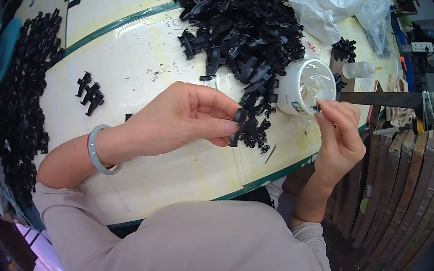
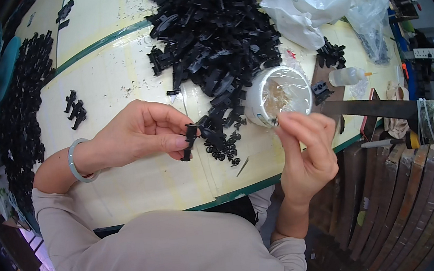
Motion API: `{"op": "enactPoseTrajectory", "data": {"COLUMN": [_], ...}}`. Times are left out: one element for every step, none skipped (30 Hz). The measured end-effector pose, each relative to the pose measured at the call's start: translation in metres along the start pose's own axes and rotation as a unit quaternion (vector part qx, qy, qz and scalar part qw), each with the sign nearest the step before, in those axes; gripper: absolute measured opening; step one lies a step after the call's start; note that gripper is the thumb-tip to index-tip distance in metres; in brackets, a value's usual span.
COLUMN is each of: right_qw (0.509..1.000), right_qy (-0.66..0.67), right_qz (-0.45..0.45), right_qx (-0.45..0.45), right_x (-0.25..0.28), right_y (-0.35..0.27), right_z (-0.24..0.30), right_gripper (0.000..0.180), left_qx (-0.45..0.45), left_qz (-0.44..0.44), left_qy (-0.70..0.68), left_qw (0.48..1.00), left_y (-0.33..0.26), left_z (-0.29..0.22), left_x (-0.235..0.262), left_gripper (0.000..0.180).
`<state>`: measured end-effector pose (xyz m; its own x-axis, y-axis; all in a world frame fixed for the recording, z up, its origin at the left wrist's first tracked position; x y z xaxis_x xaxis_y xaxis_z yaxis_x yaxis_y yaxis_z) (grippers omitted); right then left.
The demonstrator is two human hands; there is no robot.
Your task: Assembling small black plastic components by hand on a workbench.
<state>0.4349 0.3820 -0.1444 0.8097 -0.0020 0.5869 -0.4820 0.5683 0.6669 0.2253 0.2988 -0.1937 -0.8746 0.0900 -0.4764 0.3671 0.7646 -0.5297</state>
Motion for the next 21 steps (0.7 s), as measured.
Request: {"op": "enactPoseTrajectory", "data": {"right_qw": [0.997,0.994,0.993,0.987,0.979,0.978,0.978,0.980,0.982,0.987,0.989,0.997,0.998,0.995,0.989,0.986,0.984,0.985,0.984,0.984,0.984], "right_qy": [0.063,0.104,0.110,0.152,0.192,0.198,0.202,0.193,0.182,0.155,0.146,0.076,0.004,-0.061,-0.134,-0.154,-0.168,-0.164,-0.169,-0.169,-0.167], "right_qz": [-0.017,-0.023,-0.021,-0.024,-0.028,-0.028,-0.027,-0.028,-0.030,-0.015,-0.015,-0.034,-0.052,-0.062,-0.044,-0.027,-0.010,0.001,0.000,0.017,0.034], "right_qx": [-0.031,-0.039,-0.038,-0.047,-0.057,-0.054,-0.053,-0.051,-0.049,-0.029,-0.027,0.002,0.031,0.048,0.054,0.056,0.059,0.054,0.055,0.058,0.060], "right_x": [-0.002,-0.006,-0.010,-0.014,-0.018,-0.021,-0.023,-0.023,-0.022,-0.019,-0.016,-0.011,-0.007,-0.003,0.000,0.002,0.002,0.002,0.003,0.002,0.000], "right_y": [-0.004,-0.005,-0.008,-0.012,-0.014,-0.015,-0.016,-0.017,-0.017,-0.015,-0.013,-0.009,-0.006,-0.001,0.005,0.009,0.012,0.013,0.014,0.014,0.014], "right_z": [0.001,0.007,0.011,0.012,0.013,0.016,0.018,0.021,0.023,0.028,0.028,0.030,0.030,0.025,0.021,0.013,0.005,-0.001,-0.004,-0.006,-0.008], "right_gripper": [0.024,0.023,0.023,0.023,0.022,0.022,0.022,0.022,0.022,0.023,0.023,0.024,0.025,0.025,0.024,0.024,0.024,0.022,0.022,0.022,0.021], "left_qx": [0.000,0.000,0.006,0.012,0.012,0.016,0.021,0.019,0.021,0.022,0.019,0.026,0.032,0.023,0.022,0.026,0.029,0.029,0.027,0.027,0.027], "left_qz": [0.006,0.000,0.007,0.014,0.008,0.018,0.028,0.027,0.033,0.040,0.049,0.038,0.027,0.018,0.033,0.031,0.024,0.025,0.030,0.031,0.032], "left_qy": [-0.012,-0.014,-0.022,-0.029,-0.030,-0.038,-0.045,-0.045,-0.052,-0.059,-0.059,-0.064,-0.069,-0.069,-0.067,-0.063,-0.060,-0.060,-0.059,-0.056,-0.052], "left_qw": [1.000,1.000,1.000,0.999,0.999,0.999,0.998,0.998,0.998,0.997,0.997,0.997,0.997,0.997,0.997,0.997,0.998,0.997,0.997,0.998,0.998], "left_y": [0.000,-0.001,0.000,0.001,0.002,0.003,0.003,0.003,0.004,0.005,0.006,0.004,0.002,0.001,0.001,0.002,0.001,0.002,0.003,0.003,0.004], "left_z": [0.000,0.001,0.004,0.006,0.007,0.008,0.010,0.011,0.011,0.012,0.012,0.013,0.014,0.014,0.013,0.013,0.013,0.012,0.012,0.012,0.011], "left_x": [-0.002,-0.002,-0.004,-0.005,-0.005,-0.006,-0.007,-0.007,-0.007,-0.007,-0.008,-0.006,-0.004,-0.004,-0.005,-0.005,-0.003,-0.003,-0.003,-0.003,-0.003], "left_gripper": [0.021,0.021,0.022,0.023,0.023,0.024,0.024,0.024,0.023,0.023,0.023,0.022,0.021,0.019,0.019,0.019,0.018,0.018,0.018,0.018,0.018]}}
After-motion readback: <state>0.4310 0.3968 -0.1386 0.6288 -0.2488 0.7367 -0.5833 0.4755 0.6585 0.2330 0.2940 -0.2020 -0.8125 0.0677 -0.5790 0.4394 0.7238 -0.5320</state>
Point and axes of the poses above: each hand's wrist, its own y-axis towards the middle knuckle, its own x-axis out of the back of the hand, z = x × y, the point moved 4 cm from there along y, towards the middle knuckle, and after that the axes turned 11 degrees about x, right-handed, at the moved point
